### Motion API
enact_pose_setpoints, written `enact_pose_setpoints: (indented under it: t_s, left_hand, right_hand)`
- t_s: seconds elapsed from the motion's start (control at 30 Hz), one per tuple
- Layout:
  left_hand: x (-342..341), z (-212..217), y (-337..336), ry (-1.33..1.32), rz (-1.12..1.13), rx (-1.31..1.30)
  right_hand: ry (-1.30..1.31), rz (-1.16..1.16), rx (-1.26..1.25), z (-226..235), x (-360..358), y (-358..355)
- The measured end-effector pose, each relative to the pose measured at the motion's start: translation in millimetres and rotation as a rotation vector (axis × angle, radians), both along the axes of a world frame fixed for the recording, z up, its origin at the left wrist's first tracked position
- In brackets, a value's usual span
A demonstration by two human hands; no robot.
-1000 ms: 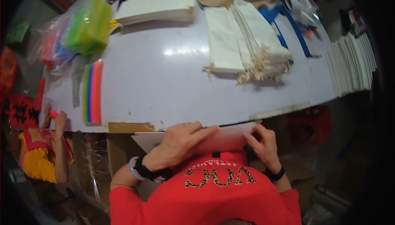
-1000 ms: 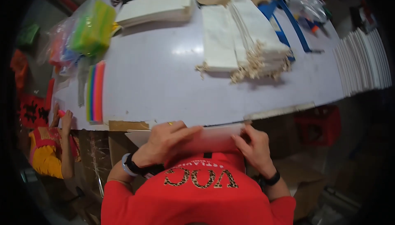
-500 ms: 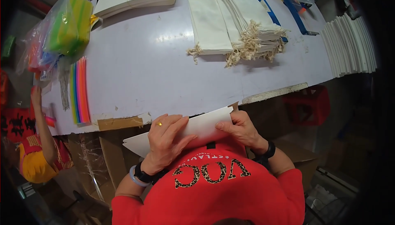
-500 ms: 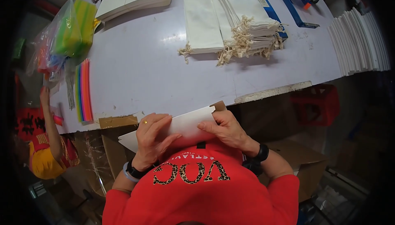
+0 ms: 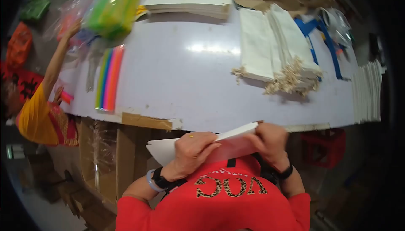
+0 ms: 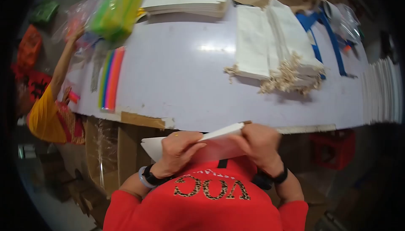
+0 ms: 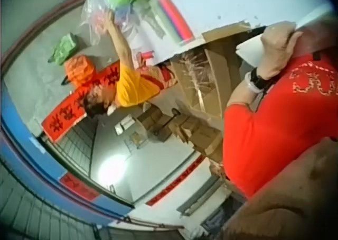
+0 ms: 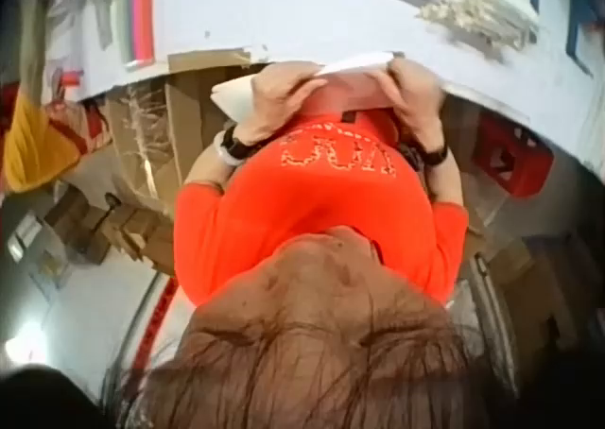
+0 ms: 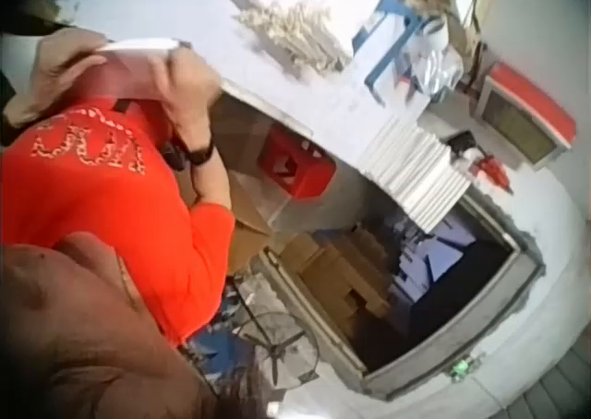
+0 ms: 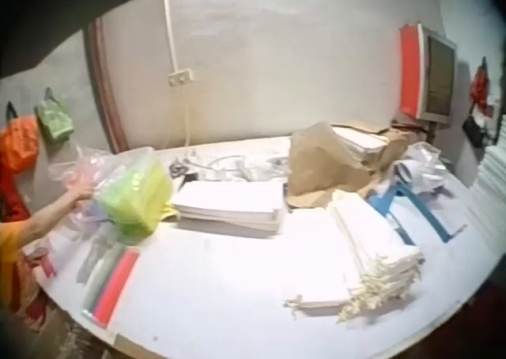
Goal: The person folds white paper boxes by hand, inserts bundles of colorful straws into white fabric bags, and slides the bags into the boxes. Finally, they fold the box flaps closed and stack the completed boxes on a pile.
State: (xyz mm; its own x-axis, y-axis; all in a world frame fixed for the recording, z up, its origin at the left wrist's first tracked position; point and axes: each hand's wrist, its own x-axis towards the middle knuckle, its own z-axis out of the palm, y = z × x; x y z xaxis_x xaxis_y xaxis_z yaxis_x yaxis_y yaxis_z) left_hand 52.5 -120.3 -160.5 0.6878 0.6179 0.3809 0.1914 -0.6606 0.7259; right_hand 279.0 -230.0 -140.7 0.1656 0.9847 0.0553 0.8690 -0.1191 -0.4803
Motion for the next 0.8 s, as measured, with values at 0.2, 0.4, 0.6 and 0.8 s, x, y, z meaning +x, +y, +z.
enact_pose_setpoints:
  t_s: [0.2,0.4,0.6,0.8]
  left_hand:
    - [9.5,5.4,2.2,-0.03,-0.052,0.118]
    - [-36.0,8.1,15.4,0.125,0.082,0.313]
    - [-45.4,0.1,4.6,0.148,0.119,0.32]
    - [-6.6,3.6,76.0,0.264,-0.006,0.543]
  right_hand:
    - [-0.217,0.254,0.33,34.8,-16.0,25.0]
    - [-0.056,0.294,0.149,2.8,-7.0,15.5]
    - [-0.079,0.312,0.162,12.2,-11.0,20.2]
    - [-0.021,0.232,0.063,10.1,23.4,52.9]
